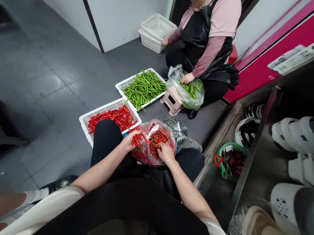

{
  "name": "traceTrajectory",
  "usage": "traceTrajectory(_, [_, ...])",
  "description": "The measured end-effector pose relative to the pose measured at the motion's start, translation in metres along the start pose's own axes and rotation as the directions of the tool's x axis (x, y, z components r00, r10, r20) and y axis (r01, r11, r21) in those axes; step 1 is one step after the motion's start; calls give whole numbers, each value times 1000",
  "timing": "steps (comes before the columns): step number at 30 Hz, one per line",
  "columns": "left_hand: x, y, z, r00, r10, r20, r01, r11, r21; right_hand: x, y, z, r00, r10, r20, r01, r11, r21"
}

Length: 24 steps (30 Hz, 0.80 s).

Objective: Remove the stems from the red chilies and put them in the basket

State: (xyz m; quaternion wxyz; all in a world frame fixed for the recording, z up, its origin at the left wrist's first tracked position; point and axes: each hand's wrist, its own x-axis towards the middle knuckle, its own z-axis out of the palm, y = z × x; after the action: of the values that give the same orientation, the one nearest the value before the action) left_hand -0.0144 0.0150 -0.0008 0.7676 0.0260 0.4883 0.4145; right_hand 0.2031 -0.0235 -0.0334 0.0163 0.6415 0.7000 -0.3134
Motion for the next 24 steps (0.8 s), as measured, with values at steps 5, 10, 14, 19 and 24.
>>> traceTrajectory(5, [-6,6,2,997,-29,68,33,998,-51,12,4,-7,989,147,12,-137,891,433])
traceTrajectory(10, [-8,7,3,990,-71,121,84,991,-104,11,6,-9,977,72,202,-214,385,898])
traceTrajectory(14, [-7,2,3,989,-126,83,132,988,-82,2,5,-13,966,-29,258,-256,59,965])
traceTrajectory(19, [-3,-11,12,1000,-22,-6,22,991,129,-2,-2,-14,982,14,190,-188,-74,979])
traceTrajectory(24, [4,-24,29,977,209,39,-212,942,259,2,-17,-12,987,153,39,-64,164,984])
